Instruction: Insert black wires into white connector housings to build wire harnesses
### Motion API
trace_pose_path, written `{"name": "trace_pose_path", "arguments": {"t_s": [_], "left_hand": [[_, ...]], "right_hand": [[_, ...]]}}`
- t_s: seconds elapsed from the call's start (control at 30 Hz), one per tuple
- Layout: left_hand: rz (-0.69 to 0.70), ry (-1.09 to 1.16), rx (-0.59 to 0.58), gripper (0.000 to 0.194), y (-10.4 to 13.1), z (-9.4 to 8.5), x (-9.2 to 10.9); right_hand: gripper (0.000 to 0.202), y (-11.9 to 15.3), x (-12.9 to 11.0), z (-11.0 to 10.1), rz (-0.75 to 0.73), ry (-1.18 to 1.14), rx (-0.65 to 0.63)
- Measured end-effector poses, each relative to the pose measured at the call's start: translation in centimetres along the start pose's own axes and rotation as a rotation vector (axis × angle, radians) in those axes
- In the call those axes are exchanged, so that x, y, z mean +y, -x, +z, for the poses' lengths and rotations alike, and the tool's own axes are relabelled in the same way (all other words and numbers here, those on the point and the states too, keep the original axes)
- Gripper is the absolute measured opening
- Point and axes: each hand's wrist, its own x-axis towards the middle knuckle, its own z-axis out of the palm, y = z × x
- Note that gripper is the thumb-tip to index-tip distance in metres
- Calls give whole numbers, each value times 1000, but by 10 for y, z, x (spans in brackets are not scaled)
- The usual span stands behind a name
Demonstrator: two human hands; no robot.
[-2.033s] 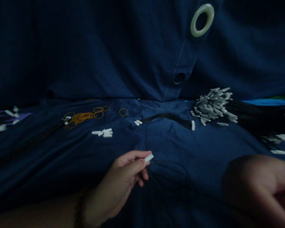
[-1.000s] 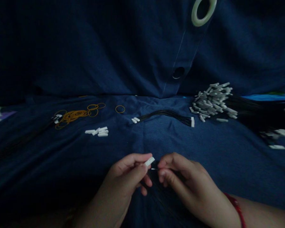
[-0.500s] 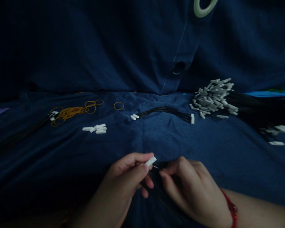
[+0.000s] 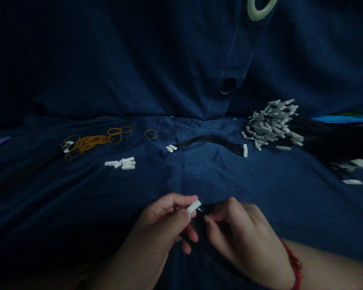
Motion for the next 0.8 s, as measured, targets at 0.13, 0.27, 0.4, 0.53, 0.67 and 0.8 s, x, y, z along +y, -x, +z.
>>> {"name": "trace_pose_path", "arguments": {"t_s": [0.13,0.27,0.4,0.53,0.67,0.8], "left_hand": [[-19,-13,2,18,1,1,1],[-28,-14,-3,17,1,1,1],[-29,-17,4,17,1,2,1],[-9,-31,-16,17,1,3,2],[8,-41,-44,16,2,1,0],[-3,-105,-46,19,0,-1,-1]], "right_hand": [[11,2,4,1,-109,19,24],[10,1,9,0,-209,-29,-31],[12,-5,8,-5,-309,0,-62],[21,-10,0,-11,-436,67,-50],[29,-11,-7,-13,-434,117,-84],[35,-10,-9,-14,-391,126,-124]]}}
